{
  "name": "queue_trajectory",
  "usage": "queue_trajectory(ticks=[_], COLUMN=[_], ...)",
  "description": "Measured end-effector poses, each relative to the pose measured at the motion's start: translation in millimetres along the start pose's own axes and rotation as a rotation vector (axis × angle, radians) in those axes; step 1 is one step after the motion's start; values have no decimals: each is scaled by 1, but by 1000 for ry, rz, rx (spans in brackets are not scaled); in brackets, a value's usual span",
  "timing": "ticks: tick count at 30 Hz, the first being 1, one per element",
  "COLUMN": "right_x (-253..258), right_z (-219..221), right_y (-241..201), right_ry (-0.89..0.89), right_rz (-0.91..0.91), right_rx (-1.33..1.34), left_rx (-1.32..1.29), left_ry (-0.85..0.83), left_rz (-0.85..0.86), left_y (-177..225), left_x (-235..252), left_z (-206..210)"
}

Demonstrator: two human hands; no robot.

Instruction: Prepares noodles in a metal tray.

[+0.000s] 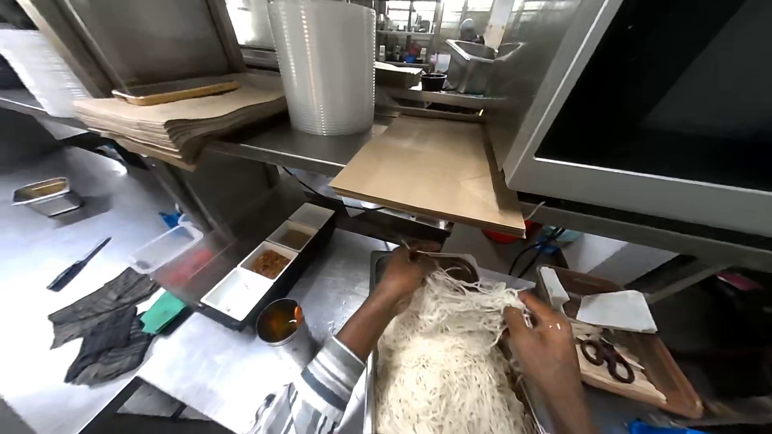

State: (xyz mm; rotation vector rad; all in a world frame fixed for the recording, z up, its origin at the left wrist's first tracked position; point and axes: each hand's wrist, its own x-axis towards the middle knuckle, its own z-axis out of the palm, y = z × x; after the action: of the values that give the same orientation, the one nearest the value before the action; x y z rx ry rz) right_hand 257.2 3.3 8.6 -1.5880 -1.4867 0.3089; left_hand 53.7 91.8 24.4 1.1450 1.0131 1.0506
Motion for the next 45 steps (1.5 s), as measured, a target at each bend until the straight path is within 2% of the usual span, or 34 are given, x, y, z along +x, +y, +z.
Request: queue_trajectory(ticks=[2, 5, 9, 11, 12, 15, 17, 19, 22, 24, 28, 34, 39, 42, 45], right_x=[7, 20, 35, 40, 42, 38, 25, 2, -34, -49, -41, -20, -30, -32, -18], right_z=[-4, -8, -6, -8, -8, -6, -6, -6, 8, 22, 42, 59, 56, 52, 43], right_y=[2, -11, -19, -17, -14, 0, 16, 39, 77, 96, 124, 137, 119, 91, 54], right_ry=[-106, -63, -252, -206, -245, -504, -457, -463, -681, -720, -711, -746, -722, -682, -686], right_rz=[28, 41, 48, -14, -34, -6, 19, 101, 361, 462, 466, 621, 803, 783, 716], right_rx=[2, -5, -253, -213, -200, -249, -201, -171, -267, -283, -187, -50, 189, 230, 134], left_rx=[-11, 87, 289, 460, 576, 883, 960, 903, 713, 575, 356, 130, -79, -191, -316], left_ry=[43, 15, -54, -89, -122, -280, -260, -197, -195, -168, -63, 38, 176, 177, 156], left_rz=[-37, -42, -7, 7, -5, -68, -87, -202, -473, -581, -626, -731, -678, -631, -613], left_y=[-4, -10, -25, -30, -31, -43, -60, -75, -103, -125, -141, -156, -167, -154, -129], left_x=[0, 3, 6, 9, 6, -16, -44, -79, -117, -126, -110, -82, -89, -95, -103], left_z=[-4, -3, -3, -6, -8, -7, -3, -2, 3, 7, 2, 6, 14, 10, 8])
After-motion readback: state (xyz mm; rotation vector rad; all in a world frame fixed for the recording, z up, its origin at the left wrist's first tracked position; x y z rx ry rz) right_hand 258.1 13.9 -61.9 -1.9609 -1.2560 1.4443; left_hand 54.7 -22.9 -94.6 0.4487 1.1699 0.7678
